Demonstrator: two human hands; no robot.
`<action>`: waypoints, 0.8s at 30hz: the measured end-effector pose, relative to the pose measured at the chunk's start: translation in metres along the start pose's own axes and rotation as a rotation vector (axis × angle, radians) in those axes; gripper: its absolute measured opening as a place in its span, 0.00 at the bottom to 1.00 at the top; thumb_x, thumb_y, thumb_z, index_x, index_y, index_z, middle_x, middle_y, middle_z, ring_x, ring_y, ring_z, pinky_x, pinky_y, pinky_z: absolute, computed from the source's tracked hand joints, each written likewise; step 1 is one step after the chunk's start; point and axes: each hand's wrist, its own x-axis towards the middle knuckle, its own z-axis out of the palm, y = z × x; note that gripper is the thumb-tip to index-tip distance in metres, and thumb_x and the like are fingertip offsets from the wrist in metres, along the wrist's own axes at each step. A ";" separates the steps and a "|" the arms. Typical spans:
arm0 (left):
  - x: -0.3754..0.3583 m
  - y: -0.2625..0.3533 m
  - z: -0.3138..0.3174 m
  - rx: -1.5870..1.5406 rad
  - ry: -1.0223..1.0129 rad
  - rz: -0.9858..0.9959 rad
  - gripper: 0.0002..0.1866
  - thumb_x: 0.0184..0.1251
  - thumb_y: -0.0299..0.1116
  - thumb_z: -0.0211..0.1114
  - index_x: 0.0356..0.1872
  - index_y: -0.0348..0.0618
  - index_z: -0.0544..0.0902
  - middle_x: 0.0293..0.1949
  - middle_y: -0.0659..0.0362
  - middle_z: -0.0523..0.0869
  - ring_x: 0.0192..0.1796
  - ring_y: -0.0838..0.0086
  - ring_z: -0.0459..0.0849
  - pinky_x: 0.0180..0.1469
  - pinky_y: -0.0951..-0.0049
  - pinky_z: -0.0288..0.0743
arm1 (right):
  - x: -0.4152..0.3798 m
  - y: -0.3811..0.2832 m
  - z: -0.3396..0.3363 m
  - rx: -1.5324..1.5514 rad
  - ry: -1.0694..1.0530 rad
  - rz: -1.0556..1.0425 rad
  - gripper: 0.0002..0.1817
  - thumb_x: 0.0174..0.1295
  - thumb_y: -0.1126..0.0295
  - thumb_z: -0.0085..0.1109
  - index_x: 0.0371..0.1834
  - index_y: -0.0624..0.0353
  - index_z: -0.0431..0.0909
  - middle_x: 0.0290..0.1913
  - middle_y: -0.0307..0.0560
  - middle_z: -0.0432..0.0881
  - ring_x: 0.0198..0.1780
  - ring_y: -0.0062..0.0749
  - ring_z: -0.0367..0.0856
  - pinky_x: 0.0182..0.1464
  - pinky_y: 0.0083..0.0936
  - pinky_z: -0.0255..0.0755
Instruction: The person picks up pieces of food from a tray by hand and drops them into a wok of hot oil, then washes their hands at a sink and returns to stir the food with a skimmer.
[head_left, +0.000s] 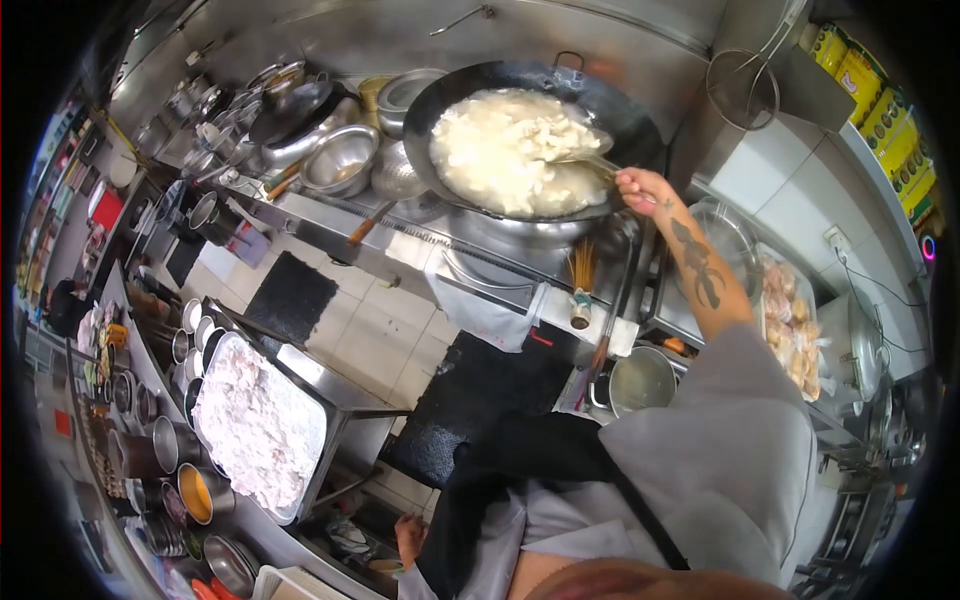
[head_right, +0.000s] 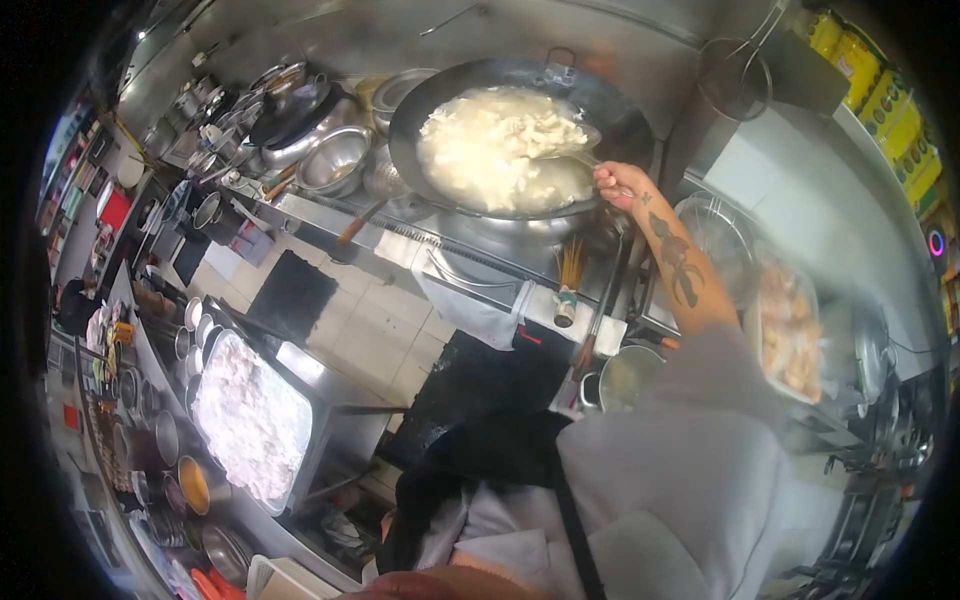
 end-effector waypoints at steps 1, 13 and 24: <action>-0.003 0.012 0.005 0.072 0.007 -0.009 0.11 0.57 0.22 0.59 0.41 0.36 0.71 0.18 0.59 0.72 0.13 0.75 0.69 0.13 0.75 0.61 | -0.006 -0.002 -0.001 -0.055 0.051 -0.032 0.09 0.66 0.73 0.44 0.26 0.56 0.65 0.20 0.32 0.68 0.14 0.13 0.61 0.13 0.13 0.53; 0.013 0.043 0.005 0.057 -0.051 -0.012 0.25 0.58 0.25 0.60 0.57 0.32 0.66 0.21 0.58 0.75 0.17 0.75 0.72 0.19 0.75 0.65 | -0.066 0.000 -0.013 -0.503 0.421 -0.026 0.08 0.60 0.75 0.43 0.23 0.57 0.65 0.15 0.39 0.67 0.11 0.18 0.60 0.09 0.17 0.48; 0.071 0.022 -0.014 0.306 -0.226 0.007 0.26 0.57 0.26 0.60 0.58 0.33 0.67 0.26 0.59 0.78 0.27 0.74 0.77 0.30 0.73 0.70 | -0.113 0.016 0.031 -0.514 0.574 -0.200 0.04 0.61 0.76 0.45 0.30 0.53 0.63 0.17 0.40 0.70 0.11 0.20 0.64 0.07 0.17 0.50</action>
